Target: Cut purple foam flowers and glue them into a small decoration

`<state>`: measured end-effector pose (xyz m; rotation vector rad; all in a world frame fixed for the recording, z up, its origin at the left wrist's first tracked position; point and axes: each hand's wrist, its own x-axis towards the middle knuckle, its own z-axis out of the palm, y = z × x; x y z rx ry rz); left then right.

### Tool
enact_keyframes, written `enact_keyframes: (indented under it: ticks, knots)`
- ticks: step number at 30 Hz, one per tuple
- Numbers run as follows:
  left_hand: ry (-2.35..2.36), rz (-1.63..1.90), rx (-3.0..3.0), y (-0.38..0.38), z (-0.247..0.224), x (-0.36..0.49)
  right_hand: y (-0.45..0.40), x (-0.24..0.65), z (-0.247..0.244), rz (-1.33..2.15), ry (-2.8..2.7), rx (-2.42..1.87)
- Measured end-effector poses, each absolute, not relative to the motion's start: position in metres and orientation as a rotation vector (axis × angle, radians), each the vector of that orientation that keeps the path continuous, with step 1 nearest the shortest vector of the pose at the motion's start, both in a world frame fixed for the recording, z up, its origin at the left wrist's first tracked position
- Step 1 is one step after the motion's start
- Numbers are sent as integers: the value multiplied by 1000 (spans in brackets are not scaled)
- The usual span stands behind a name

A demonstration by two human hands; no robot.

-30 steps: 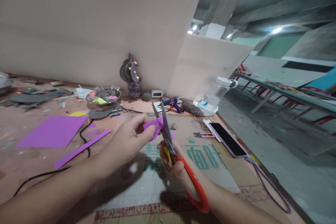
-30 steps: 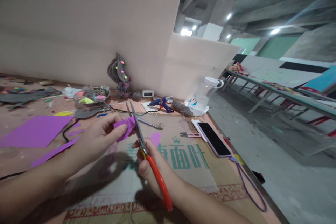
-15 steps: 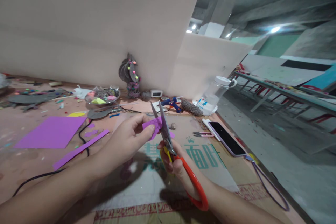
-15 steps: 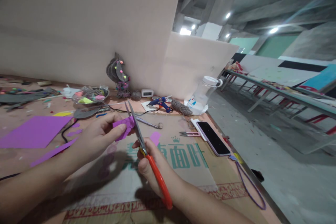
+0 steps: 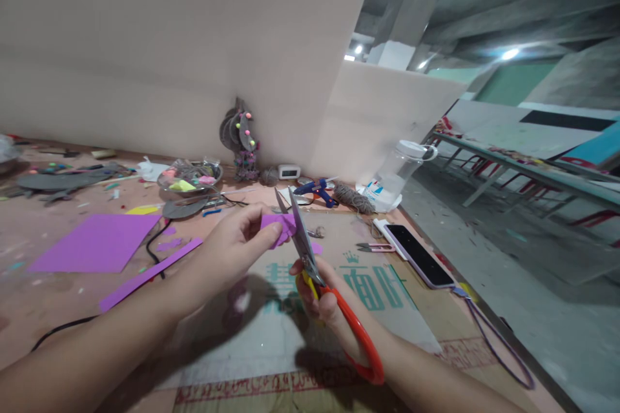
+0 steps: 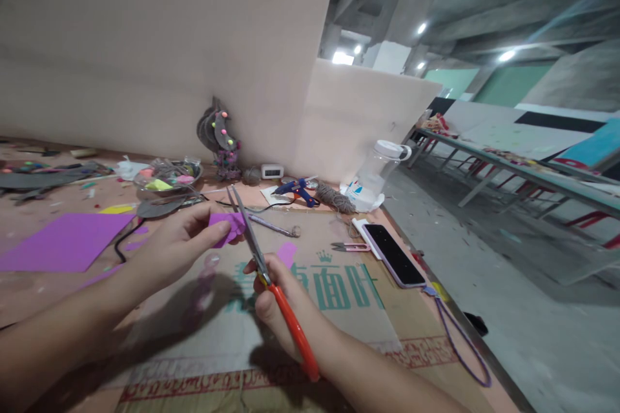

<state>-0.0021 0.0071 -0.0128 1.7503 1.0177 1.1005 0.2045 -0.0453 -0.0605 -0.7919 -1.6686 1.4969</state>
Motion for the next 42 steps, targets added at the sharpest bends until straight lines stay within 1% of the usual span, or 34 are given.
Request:
enact_keyframes:
  ticks: [7,15,32,42]
  knots:
    - [1008,1165,1733,5,-14,-1,-46,203,-57,1488,-1677,-773]
    - [1038,1103,1803,4,-15,-3,-46,205,-58,1480,-1693,-804]
    - [984,1094,1818,5,-12,-4,-47,204,-65,1478,-1645,-837]
    - [1049,1064,1840,9,-6,-7,-47,204,-56,1485,-1686,-862]
